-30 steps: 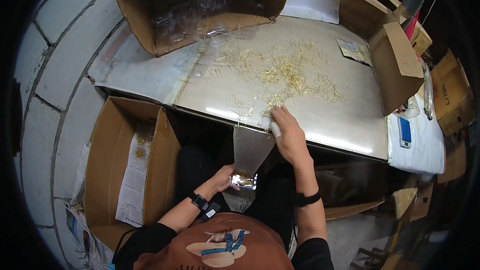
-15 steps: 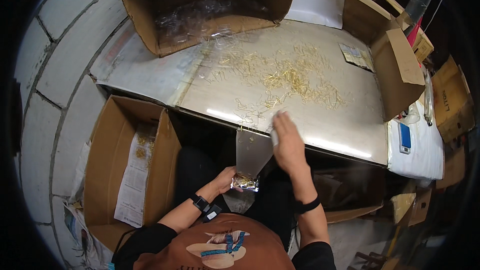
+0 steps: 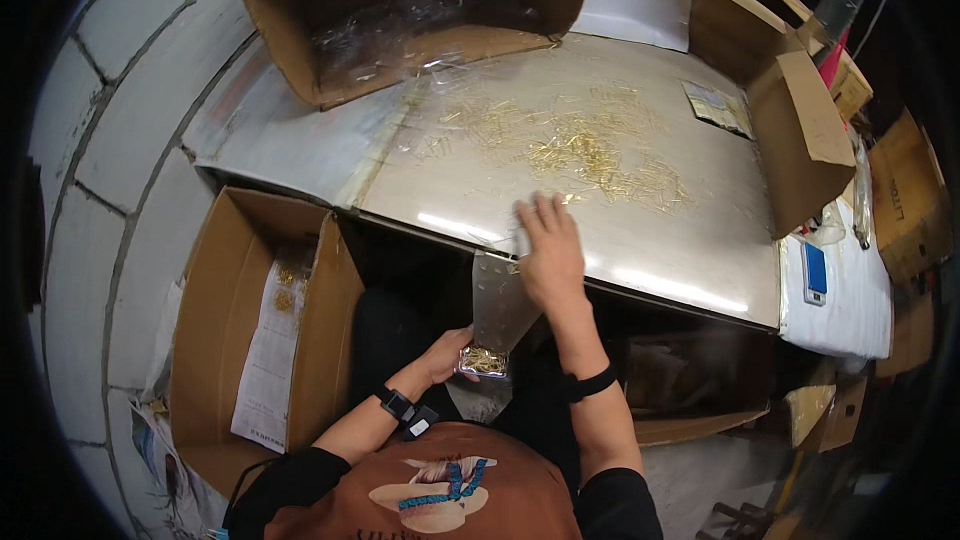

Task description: Sorting and packing small metal parts into plastic bags at a workbench.

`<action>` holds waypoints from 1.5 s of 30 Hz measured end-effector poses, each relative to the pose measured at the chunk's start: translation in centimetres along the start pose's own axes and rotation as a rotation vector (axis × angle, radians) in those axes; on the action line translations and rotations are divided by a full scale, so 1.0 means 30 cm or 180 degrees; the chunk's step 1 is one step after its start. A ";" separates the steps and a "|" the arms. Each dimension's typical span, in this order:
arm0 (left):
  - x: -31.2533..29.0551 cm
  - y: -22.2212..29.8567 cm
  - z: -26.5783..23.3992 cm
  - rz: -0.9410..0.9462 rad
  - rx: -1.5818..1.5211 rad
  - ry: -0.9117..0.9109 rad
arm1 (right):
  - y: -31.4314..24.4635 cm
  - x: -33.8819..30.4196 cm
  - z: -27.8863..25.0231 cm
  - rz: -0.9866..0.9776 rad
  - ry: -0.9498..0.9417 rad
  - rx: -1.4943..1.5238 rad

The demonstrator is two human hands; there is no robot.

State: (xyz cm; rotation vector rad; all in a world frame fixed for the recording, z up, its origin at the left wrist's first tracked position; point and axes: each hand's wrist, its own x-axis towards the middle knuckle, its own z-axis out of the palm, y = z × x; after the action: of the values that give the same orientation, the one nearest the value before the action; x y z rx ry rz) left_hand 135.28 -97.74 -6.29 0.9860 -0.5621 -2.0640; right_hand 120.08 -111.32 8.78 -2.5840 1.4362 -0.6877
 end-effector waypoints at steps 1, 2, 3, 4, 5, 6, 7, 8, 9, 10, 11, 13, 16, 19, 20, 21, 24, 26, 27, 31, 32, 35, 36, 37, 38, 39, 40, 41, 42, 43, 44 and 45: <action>-0.003 -0.011 0.005 0.0010 -0.0019 0.0019 | 0.023 -0.006 -0.003 0.0236 0.0191 -0.0049; 0.001 -0.011 0.010 -0.0017 -0.0027 -0.0002 | 0.010 -0.028 0.001 0.0236 0.0189 0.0039; -0.001 0.007 0.024 -0.0044 -0.0033 -0.0026 | -0.020 -0.049 -0.005 0.0244 0.0189 0.0042; -0.006 0.021 0.047 -0.0115 0.0076 -0.0063 | -0.056 -0.073 -0.026 0.0034 0.0027 0.0218; -0.008 0.030 0.056 -0.0120 0.0071 -0.0056 | -0.087 -0.094 -0.050 -0.0191 -0.0144 0.0401; -0.008 0.033 0.065 -0.0114 0.0085 0.0001 | -0.099 -0.114 -0.074 -0.0245 -0.0074 0.0479; -0.008 0.032 0.068 -0.0112 0.0097 0.0061 | -0.111 -0.142 -0.099 -0.0242 -0.0095 0.0486; -0.009 0.028 0.064 -0.0055 0.0044 0.0018 | -0.123 -0.174 -0.127 -0.0172 -0.0208 0.0814; -0.007 0.022 0.059 -0.0065 0.0020 0.0039 | -0.132 -0.207 -0.148 -0.0088 -0.0324 0.1148; -0.003 0.016 0.051 -0.0021 0.0007 0.0035 | -0.138 -0.240 -0.164 -0.0090 -0.0359 0.1167; -0.002 0.018 0.047 0.0006 0.0009 0.0014 | -0.143 -0.274 -0.178 -0.0096 -0.0518 0.1379; -0.011 0.016 0.043 0.0043 -0.0028 0.0039 | -0.132 -0.336 -0.175 -0.0086 -0.0700 0.1617; -0.010 -0.008 0.017 -0.0003 -0.0210 0.0067 | -0.086 -0.408 -0.163 0.0686 -0.0427 0.1847; -0.043 -0.009 -0.006 -0.0201 -0.0298 -0.0166 | -0.057 -0.459 -0.163 0.0973 -0.0629 0.1885; -0.065 0.003 0.001 -0.0336 -0.0292 -0.0165 | -0.056 -0.475 -0.157 0.0982 -0.0690 0.1921; -0.076 -0.003 -0.005 -0.0360 -0.0274 -0.0157 | -0.059 -0.486 -0.156 0.1004 -0.0679 0.1941; -0.095 -0.009 -0.001 -0.0164 0.0091 -0.0191 | -0.071 -0.501 -0.144 0.0925 -0.0838 0.2064; -0.115 0.035 0.023 -0.0130 0.0213 -0.0197 | -0.098 -0.492 -0.108 0.0470 -0.0416 0.1852; -0.123 0.073 0.057 -0.0104 0.0308 -0.0236 | -0.121 -0.483 -0.107 0.0363 -0.0488 0.1793; -0.138 0.125 0.115 0.0209 -0.0179 -0.0013 | -0.192 -0.468 -0.035 -0.0724 -0.0715 0.0962; -0.134 0.125 0.127 0.0256 -0.0182 0.0187 | -0.197 -0.470 -0.025 -0.0739 -0.0630 0.0942; -0.195 0.133 0.115 0.0178 -0.0303 0.0250 | -0.189 -0.434 -0.029 -0.0893 -0.0732 0.1300; -0.200 0.115 0.096 0.0246 -0.0365 0.0270 | -0.180 -0.398 -0.040 -0.0865 -0.0455 0.1252; -0.208 0.111 0.075 0.0266 -0.0301 0.0227 | -0.163 -0.339 -0.057 -0.0840 -0.0182 0.1207; -0.218 0.108 0.061 0.0279 -0.0260 0.0231 | -0.146 -0.268 -0.087 -0.0811 0.0038 0.1063; -0.222 0.105 0.051 0.0273 -0.0212 0.0209 | -0.123 -0.199 -0.112 -0.0458 0.0132 0.1077; -0.216 0.074 0.010 0.0208 -0.0169 0.0314 | -0.087 -0.112 -0.109 -0.0424 0.0261 0.0903; -0.202 0.030 -0.041 0.0147 -0.0129 0.0421 | -0.048 -0.025 -0.093 -0.0305 0.0401 0.0683; -0.188 -0.001 -0.066 0.0069 -0.0118 0.0496 | -0.004 0.062 -0.086 -0.0077 0.0324 0.0530; -0.167 -0.037 -0.098 0.0039 -0.0138 0.0461 | 0.053 0.113 -0.044 -0.0070 0.0336 0.0498; -0.154 -0.050 -0.097 -0.0029 -0.0155 0.0438 | 0.127 0.148 0.004 -0.0053 0.0121 0.0173; -0.145 -0.052 -0.098 -0.0066 -0.0188 0.0441 | 0.128 0.184 0.006 -0.0074 -0.0101 -0.0136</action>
State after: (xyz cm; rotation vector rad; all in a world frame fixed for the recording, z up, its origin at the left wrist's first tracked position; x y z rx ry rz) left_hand 138.69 -93.52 -7.10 1.0943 -0.4184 -2.0002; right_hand 119.65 -118.02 9.28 -2.6352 1.4293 -0.6227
